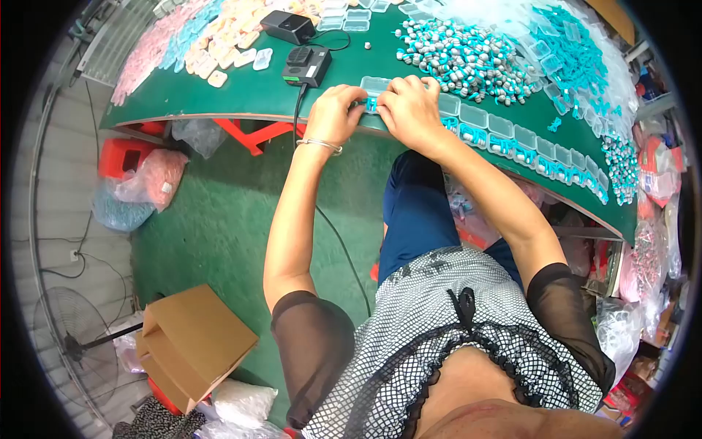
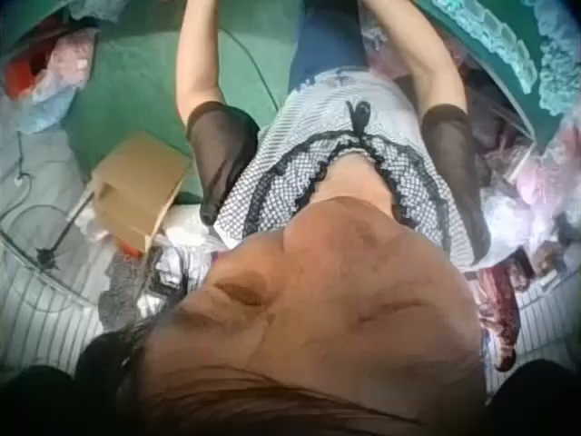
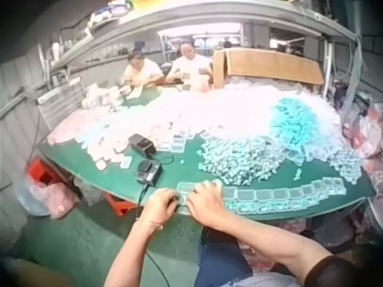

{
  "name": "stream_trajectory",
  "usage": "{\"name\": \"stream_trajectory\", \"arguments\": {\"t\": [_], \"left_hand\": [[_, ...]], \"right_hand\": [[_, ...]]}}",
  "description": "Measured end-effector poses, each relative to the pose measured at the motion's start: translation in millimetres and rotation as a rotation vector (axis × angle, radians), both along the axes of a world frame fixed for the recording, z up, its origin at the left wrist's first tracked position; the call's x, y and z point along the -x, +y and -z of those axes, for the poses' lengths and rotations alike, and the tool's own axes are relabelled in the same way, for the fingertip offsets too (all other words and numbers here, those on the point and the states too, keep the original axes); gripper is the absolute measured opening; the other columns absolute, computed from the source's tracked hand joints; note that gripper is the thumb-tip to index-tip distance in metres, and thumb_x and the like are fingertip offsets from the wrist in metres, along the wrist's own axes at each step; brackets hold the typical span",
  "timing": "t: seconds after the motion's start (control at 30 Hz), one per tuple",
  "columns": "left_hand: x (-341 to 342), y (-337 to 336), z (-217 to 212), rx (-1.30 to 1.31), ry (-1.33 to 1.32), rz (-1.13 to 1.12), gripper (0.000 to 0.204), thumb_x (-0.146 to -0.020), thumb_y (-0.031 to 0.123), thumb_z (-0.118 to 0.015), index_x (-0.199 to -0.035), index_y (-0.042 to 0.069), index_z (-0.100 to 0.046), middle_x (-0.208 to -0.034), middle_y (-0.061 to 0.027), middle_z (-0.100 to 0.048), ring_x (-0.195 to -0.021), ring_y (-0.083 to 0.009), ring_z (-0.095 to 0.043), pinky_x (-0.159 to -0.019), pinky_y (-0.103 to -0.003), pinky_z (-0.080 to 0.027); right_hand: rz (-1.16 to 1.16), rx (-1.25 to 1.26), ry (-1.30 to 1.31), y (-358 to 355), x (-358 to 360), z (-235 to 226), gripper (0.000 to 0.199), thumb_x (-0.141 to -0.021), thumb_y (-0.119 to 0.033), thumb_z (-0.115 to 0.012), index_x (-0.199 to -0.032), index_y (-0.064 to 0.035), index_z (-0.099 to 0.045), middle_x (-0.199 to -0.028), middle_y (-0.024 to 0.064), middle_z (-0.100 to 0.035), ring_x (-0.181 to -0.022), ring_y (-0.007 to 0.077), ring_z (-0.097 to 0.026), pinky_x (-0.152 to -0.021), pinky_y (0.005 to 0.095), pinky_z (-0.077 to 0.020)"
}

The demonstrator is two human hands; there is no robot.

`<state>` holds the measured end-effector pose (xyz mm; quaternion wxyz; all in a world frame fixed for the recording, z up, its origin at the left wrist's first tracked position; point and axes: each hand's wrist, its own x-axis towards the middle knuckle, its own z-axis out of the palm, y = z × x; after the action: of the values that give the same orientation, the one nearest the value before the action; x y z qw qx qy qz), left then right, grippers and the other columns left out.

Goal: Sorting and placing small components into plastic containers.

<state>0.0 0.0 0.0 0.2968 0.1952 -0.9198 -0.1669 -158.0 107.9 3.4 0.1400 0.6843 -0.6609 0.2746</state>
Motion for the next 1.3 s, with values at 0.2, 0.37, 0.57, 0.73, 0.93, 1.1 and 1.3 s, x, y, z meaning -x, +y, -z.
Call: {"name": "stream_trajectory", "arguments": {"t": [0.2, 0.37, 0.57, 0.73, 0.93, 1.1, 1.3], "left_hand": [[0.3, 10.4, -11.1, -0.227, 0.094, -0.026, 0.04, -0.071, 0.004, -0.074, -0.108, 0.006, -0.062, -0.097, -0.0116, -0.061, -0.08, -0.0248, -0.064, -0.071, -0.036, -0.053], [0.5, 10.7, -8.1, -0.229, 0.081, -0.036, 0.041, -0.07, 0.006, -0.076, -0.108, 0.004, -0.062, -0.1, -0.0115, -0.061, -0.079, -0.0251, -0.064, -0.071, -0.036, -0.053], [2.8, 9.0, -2.4, -0.201, 0.056, -0.021, 0.05, -0.068, 0.007, -0.08, -0.114, 0.004, -0.061, -0.098, -0.0098, -0.063, -0.081, -0.0208, -0.064, -0.068, -0.032, -0.053], [3.2, 17.3, -7.8, -0.265, 0.162, -0.146, 0.056, -0.071, 0.007, -0.077, -0.123, 0.005, -0.056, -0.101, -0.0115, -0.062, -0.087, -0.0218, -0.064, -0.072, -0.033, -0.053], [3.2, -0.6, 8.9, 0.046, 0.118, -0.059, 0.032, -0.081, 0.014, -0.07, -0.111, 0.003, -0.062, -0.101, -0.0135, -0.061, -0.084, -0.0297, -0.062, -0.07, -0.036, -0.052], [3.1, -0.6, 7.4, 0.009, 0.139, 0.005, 0.024, -0.082, 0.016, -0.07, -0.1, 0.002, -0.064, -0.094, -0.013, -0.061, -0.08, -0.0311, -0.062, -0.068, -0.037, -0.051], [1.8, 8.5, 11.0, 0.107, 0.154, -0.039, 0.024, -0.08, 0.018, -0.072, -0.098, 0.004, -0.066, -0.091, -0.0112, -0.062, -0.078, -0.0303, -0.063, -0.068, -0.036, -0.052]], "right_hand": [[0.0, 0.021, -0.045, -1.4, 7.7, -12.9, 0.012, -0.079, -0.021, -0.066, -0.089, -0.0154, -0.068, -0.089, 0.0018, -0.062, -0.094, 0.0217, -0.056, -0.089, 0.0503, -0.0322], [0.08, -0.018, 0.015, -21.9, 23.5, -10.2, 0.016, -0.082, -0.022, -0.065, -0.095, -0.0126, -0.069, -0.095, 0.0054, -0.062, -0.099, 0.0245, -0.055, -0.089, 0.0505, -0.0318], [0.193, -0.236, 0.099, -33.3, 24.7, -11.5, 0.016, -0.082, -0.021, -0.065, -0.095, -0.0115, -0.068, -0.098, 0.0071, -0.063, -0.102, 0.0258, -0.055, -0.088, 0.0504, -0.0323], [-0.09, -0.064, -0.015, -28.3, 32.8, -14.6, 0.017, -0.077, -0.02, -0.069, -0.093, -0.0114, -0.067, -0.092, 0.0058, -0.064, -0.094, 0.0247, -0.059, -0.085, 0.0458, -0.0384], [-0.314, -0.029, 0.049, -18.9, 20.9, -15.8, 0.026, -0.076, -0.015, -0.071, -0.1, -0.0067, -0.064, -0.094, 0.0083, -0.063, -0.093, 0.0273, -0.058, -0.084, 0.0405, -0.0428], [-0.327, -0.033, 0.017, -22.7, 24.5, -6.5, 0.025, -0.075, -0.012, -0.071, -0.099, -0.0066, -0.064, -0.091, 0.0076, -0.063, -0.092, 0.0263, -0.059, -0.088, 0.0391, -0.0412], [-0.316, 0.019, 0.052, -18.6, 24.9, -8.3, 0.022, -0.077, -0.014, -0.069, -0.099, -0.011, -0.065, -0.091, 0.004, -0.063, -0.094, 0.0231, -0.059, -0.092, 0.0422, -0.0358]]}}
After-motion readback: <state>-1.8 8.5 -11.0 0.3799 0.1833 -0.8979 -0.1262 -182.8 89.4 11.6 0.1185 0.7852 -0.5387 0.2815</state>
